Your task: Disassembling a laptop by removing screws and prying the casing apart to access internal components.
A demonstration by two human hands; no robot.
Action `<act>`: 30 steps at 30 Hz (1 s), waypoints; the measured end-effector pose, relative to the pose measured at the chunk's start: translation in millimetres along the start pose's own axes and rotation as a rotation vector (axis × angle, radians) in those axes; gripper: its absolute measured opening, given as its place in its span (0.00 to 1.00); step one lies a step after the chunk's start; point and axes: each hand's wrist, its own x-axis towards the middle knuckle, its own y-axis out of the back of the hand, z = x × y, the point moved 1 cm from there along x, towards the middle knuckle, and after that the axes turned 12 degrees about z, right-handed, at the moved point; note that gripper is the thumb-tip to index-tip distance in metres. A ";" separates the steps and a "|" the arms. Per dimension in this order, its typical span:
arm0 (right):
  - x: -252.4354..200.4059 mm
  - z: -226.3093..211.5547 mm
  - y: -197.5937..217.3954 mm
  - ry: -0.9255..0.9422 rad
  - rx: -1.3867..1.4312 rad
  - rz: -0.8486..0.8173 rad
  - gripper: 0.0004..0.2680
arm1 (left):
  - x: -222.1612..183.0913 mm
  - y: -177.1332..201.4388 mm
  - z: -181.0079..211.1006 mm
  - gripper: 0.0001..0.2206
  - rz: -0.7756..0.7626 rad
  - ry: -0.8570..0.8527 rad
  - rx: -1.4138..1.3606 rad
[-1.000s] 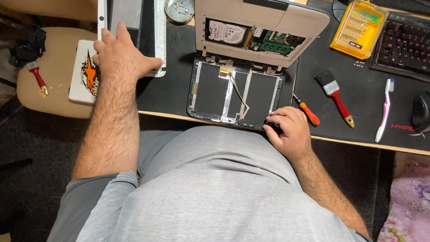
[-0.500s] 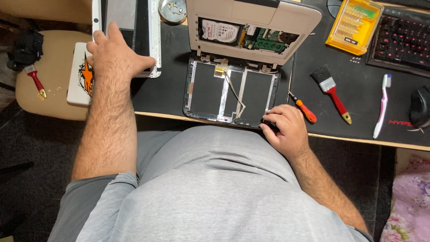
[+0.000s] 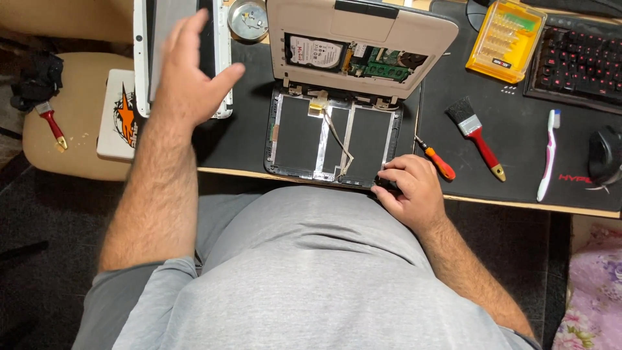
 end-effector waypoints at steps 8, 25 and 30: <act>-7.9 2.7 -1.3 0.000 -0.034 -0.023 0.13 | 36.0 -47.2 26.6 0.15 -0.144 -0.126 -0.632; -17.3 -4.8 14.6 -0.266 0.453 0.300 0.28 | -23.5 -30.7 12.1 0.13 0.071 0.044 -0.362; -30.2 2.9 6.0 -0.374 0.876 0.275 0.47 | -77.8 -27.1 -11.3 0.14 -0.011 0.228 -0.704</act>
